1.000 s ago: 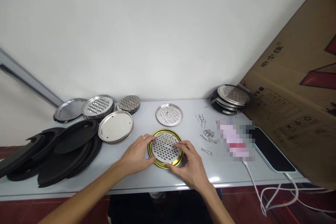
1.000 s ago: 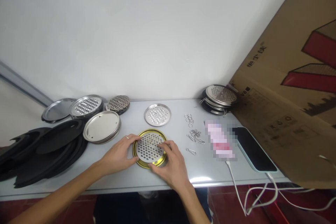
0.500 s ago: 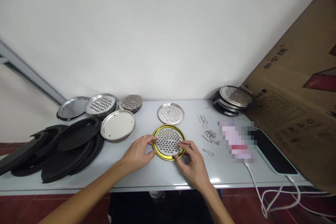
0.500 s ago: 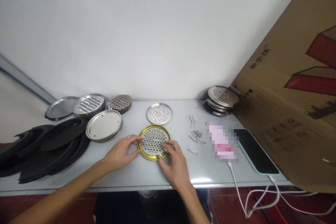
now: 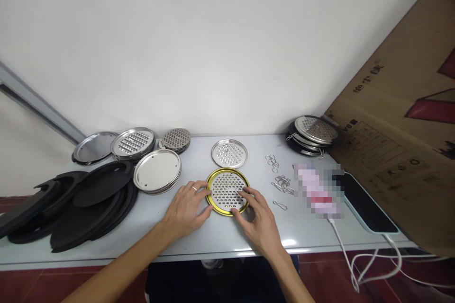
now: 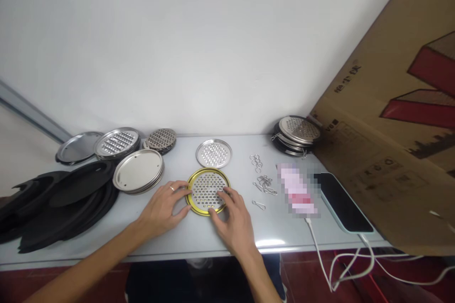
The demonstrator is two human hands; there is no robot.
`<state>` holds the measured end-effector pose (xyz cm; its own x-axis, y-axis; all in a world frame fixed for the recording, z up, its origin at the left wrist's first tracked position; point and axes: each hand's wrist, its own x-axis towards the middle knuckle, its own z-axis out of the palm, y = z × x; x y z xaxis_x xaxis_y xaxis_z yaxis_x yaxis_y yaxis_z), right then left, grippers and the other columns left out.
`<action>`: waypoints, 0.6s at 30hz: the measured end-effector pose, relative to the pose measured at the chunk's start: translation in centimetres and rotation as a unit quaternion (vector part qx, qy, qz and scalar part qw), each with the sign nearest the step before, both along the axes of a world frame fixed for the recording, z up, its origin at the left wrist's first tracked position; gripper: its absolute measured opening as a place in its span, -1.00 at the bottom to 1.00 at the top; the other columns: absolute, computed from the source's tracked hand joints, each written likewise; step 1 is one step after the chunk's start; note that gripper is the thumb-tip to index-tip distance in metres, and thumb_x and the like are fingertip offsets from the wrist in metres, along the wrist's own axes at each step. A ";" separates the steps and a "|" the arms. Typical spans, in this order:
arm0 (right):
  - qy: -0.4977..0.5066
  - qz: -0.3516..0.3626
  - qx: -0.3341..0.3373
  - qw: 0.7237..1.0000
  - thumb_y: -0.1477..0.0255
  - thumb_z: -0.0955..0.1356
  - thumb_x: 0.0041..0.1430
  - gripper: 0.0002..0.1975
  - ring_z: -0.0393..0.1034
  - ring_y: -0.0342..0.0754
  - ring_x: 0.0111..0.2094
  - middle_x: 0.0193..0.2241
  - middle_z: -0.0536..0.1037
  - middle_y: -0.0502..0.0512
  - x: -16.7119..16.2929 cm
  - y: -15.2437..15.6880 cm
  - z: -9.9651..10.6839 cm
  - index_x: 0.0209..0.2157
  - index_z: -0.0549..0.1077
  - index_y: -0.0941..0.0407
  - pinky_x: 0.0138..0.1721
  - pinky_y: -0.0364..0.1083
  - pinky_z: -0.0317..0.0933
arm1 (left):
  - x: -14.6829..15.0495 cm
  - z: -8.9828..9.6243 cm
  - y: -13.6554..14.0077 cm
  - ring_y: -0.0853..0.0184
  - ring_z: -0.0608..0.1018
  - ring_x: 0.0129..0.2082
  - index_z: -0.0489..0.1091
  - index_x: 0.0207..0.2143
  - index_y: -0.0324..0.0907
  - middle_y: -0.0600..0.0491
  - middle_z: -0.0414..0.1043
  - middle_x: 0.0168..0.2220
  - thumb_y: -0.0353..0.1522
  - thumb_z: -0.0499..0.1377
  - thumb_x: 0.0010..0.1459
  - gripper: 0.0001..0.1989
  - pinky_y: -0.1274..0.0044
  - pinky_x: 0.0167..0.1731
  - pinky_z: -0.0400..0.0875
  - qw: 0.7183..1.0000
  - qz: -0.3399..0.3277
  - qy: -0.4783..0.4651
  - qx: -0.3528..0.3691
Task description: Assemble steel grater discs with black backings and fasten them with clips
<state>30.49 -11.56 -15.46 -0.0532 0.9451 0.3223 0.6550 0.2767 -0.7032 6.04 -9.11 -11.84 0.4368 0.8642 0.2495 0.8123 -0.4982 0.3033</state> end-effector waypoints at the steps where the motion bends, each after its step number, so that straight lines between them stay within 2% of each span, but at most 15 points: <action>1: -0.008 -0.001 0.002 1.000 0.29 0.41 0.25 -0.62 0.38 0.20 0.15 0.14 0.44 0.27 0.0 0.0 -0.1 0.06 0.49 0.09 0.15 0.20 0.34 | -0.1 -0.1 -0.1 0.11 0.51 0.04 0.43 0.04 -0.08 -0.05 0.44 0.10 -0.32 0.23 0.19 -0.65 0.23 -0.01 0.45 1.000 -0.003 0.002 0.009; 6: -0.024 -0.014 0.007 1.000 0.32 0.38 0.27 -0.66 0.41 0.19 0.11 0.11 0.47 0.27 -0.1 0.0 0.0 0.05 0.51 0.11 0.10 0.17 0.39 | -0.4 -0.5 -0.2 0.12 0.49 0.11 0.40 0.09 -0.11 -0.07 0.44 0.13 -0.34 0.23 0.19 -0.61 0.22 0.09 0.42 0.999 -0.038 0.002 0.030; 12: -0.072 -0.003 0.014 0.997 0.37 0.37 0.27 -0.75 0.44 0.19 0.01 0.08 0.51 0.22 -0.7 0.0 1.0 -0.04 0.58 0.05 -0.02 0.17 0.45 | -0.5 -1.0 -0.3 0.12 0.50 0.08 0.36 0.08 -0.17 -0.10 0.47 0.07 -0.37 0.23 0.16 -0.59 0.22 0.12 0.42 0.997 -0.065 -0.006 0.038; 15: -0.087 0.001 0.011 0.996 0.36 0.39 0.25 -0.72 0.44 0.19 0.00 0.11 0.50 0.20 -0.9 -0.2 1.3 -0.02 0.58 0.04 -0.03 0.17 0.45 | -0.5 -1.1 -0.3 0.11 0.51 0.06 0.34 0.07 -0.17 -0.10 0.48 0.04 -0.39 0.23 0.15 -0.59 0.22 0.10 0.42 0.997 -0.068 -0.010 0.038; 18: -0.099 0.015 0.004 0.995 0.34 0.40 0.24 -0.66 0.42 0.21 0.00 0.16 0.48 0.19 -0.8 -0.3 1.5 0.04 0.56 0.04 -0.01 0.21 0.43 | -0.5 -1.0 -0.4 0.10 0.52 -0.04 0.37 0.00 -0.17 -0.08 0.51 -0.05 -0.39 0.22 0.15 -0.66 0.22 -0.02 0.46 0.996 -0.078 -0.007 0.034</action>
<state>29.74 -11.88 -13.96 -0.1451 0.9397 0.3098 0.7721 0.3033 -0.5584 5.54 -9.51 -12.79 0.5608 0.7667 0.3126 0.7195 -0.6381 0.2743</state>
